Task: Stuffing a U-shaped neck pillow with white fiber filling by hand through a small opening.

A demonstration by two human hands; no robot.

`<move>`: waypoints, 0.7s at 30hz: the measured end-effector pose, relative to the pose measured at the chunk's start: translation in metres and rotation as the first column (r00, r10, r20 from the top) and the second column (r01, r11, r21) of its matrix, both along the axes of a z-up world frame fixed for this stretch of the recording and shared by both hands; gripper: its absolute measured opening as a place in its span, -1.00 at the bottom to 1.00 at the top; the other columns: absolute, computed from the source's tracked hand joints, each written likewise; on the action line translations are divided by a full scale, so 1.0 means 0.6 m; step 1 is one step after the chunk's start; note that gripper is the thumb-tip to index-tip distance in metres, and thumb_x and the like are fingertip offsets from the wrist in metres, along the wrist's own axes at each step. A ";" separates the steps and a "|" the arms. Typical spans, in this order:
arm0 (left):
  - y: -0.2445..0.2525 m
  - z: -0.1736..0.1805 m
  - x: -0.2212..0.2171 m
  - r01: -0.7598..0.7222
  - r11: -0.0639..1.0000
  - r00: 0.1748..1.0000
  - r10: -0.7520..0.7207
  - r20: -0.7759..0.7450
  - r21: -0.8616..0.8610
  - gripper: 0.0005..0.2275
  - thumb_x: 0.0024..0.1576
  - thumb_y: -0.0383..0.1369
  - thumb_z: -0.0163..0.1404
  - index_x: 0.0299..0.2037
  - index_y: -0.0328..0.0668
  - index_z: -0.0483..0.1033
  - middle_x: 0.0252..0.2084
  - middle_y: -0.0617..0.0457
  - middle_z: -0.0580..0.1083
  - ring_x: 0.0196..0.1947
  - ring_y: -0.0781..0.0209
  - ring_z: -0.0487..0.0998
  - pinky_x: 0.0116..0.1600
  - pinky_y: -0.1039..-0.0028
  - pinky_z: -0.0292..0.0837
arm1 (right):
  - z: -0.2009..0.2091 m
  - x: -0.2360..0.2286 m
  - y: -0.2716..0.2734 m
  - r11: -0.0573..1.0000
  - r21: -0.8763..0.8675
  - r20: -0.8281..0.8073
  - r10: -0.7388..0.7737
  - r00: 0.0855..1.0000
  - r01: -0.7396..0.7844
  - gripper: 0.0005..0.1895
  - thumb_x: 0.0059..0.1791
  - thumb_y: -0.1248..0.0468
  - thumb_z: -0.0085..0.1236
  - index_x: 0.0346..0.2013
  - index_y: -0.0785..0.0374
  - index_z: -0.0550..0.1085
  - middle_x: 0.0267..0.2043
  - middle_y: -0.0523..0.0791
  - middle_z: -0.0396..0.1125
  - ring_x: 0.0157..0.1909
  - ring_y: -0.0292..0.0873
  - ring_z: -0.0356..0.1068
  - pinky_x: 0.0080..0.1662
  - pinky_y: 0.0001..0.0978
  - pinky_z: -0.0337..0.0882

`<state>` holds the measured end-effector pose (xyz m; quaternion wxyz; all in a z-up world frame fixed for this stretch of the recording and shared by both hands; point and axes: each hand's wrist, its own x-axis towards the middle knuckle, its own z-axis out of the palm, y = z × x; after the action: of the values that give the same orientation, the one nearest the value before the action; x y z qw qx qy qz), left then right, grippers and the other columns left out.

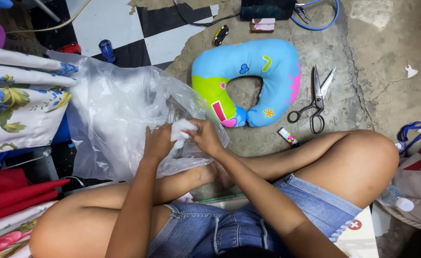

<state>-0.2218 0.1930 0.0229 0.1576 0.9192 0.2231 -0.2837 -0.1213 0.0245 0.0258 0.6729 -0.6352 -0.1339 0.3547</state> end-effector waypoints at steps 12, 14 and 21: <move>0.021 0.078 0.044 0.063 0.987 0.991 -0.045 -0.123 0.146 -0.54 0.02 -0.35 0.22 0.18 -0.10 0.56 0.04 -0.16 0.56 0.06 -0.23 0.62 0.12 -0.17 0.44 | 0.054 0.274 -0.201 0.864 0.058 -0.202 -0.481 0.853 0.501 -0.64 0.05 0.39 0.25 0.13 0.43 0.46 -0.07 0.01 0.48 -0.10 -0.16 0.53 0.06 -0.32 0.58; -0.075 0.186 0.124 0.019 0.992 0.952 0.021 0.305 -0.126 -0.56 0.07 -0.49 0.16 0.21 -0.25 0.48 0.07 -0.30 0.50 0.09 -0.41 0.54 0.15 -0.19 0.40 | 0.072 0.306 -0.223 0.922 -0.014 -0.124 -0.386 0.914 0.387 -0.61 0.05 0.37 0.29 0.13 0.39 0.40 -0.11 0.00 0.44 -0.13 -0.19 0.52 0.01 -0.32 0.62; -0.260 0.105 0.312 0.212 0.906 0.568 0.191 0.801 -0.366 -0.33 0.09 -0.72 0.11 0.43 -0.01 0.28 0.15 -0.24 0.43 0.17 -0.35 0.53 0.25 -0.03 0.55 | 0.097 0.335 -0.201 0.984 -0.169 -0.048 -0.063 0.997 0.054 -0.68 -0.05 0.28 0.44 -0.09 0.35 0.56 -0.17 -0.08 0.46 -0.12 -0.20 0.53 -0.04 -0.25 0.62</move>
<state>-0.0348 0.0370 0.0858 0.4365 0.8882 0.0510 0.1342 0.0799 -0.0962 0.0839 0.6306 -0.6835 -0.0671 0.3616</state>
